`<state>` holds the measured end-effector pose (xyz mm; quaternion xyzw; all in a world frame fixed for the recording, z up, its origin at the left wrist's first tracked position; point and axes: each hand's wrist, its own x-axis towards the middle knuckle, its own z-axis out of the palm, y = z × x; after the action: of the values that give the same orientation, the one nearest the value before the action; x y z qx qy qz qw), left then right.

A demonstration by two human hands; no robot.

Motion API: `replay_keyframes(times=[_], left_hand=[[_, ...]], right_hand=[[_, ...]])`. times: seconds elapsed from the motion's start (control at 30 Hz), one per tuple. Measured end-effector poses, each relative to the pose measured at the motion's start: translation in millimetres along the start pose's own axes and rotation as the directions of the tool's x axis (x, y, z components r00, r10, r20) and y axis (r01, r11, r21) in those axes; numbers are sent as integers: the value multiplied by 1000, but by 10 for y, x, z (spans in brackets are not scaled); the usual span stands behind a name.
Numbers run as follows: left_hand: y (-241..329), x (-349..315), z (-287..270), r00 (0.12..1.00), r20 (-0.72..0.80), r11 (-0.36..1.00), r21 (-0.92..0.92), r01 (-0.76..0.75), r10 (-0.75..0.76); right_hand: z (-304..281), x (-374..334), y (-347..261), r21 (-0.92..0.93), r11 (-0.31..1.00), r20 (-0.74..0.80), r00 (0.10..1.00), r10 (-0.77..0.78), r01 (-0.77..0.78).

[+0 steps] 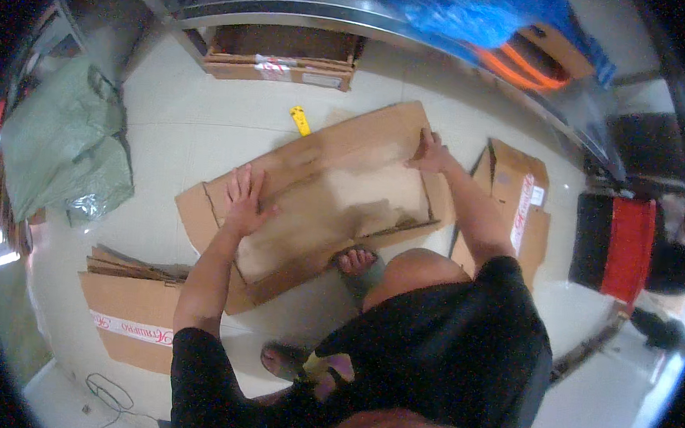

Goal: The person assembles flat-packed cardboard boxes by unfolding them, folding the side flaps, and tucking the tabs to form the box structure. They repeatedly pick up new flat boxes, assemble them, and stack the finished boxes on the floor.

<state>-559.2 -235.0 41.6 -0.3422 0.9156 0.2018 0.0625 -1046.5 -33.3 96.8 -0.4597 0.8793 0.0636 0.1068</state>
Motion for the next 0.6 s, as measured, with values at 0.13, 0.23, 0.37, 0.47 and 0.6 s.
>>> replay_keyframes(times=[0.13,0.23,0.37,0.47,0.6], left_hand=[[280,273,-75,995,100,1000,-2,-17,17],[707,459,-140,990,121,993,-103,-56,69],[1199,592,-146,985,168,992,-129,0,22],[1354,642,-155,986,168,989,-140,39,-15],[1372,632,-149,986,167,993,-116,32,-12]], right_hand=[[342,-202,267,266,961,94,994,56,-80],[96,-131,435,213,959,119,979,165,-188],[-681,-309,779,150,962,-7,973,233,-229],[-1274,-649,975,444,873,98,979,177,-203],[-1543,-929,751,236,971,165,986,3,-43]])
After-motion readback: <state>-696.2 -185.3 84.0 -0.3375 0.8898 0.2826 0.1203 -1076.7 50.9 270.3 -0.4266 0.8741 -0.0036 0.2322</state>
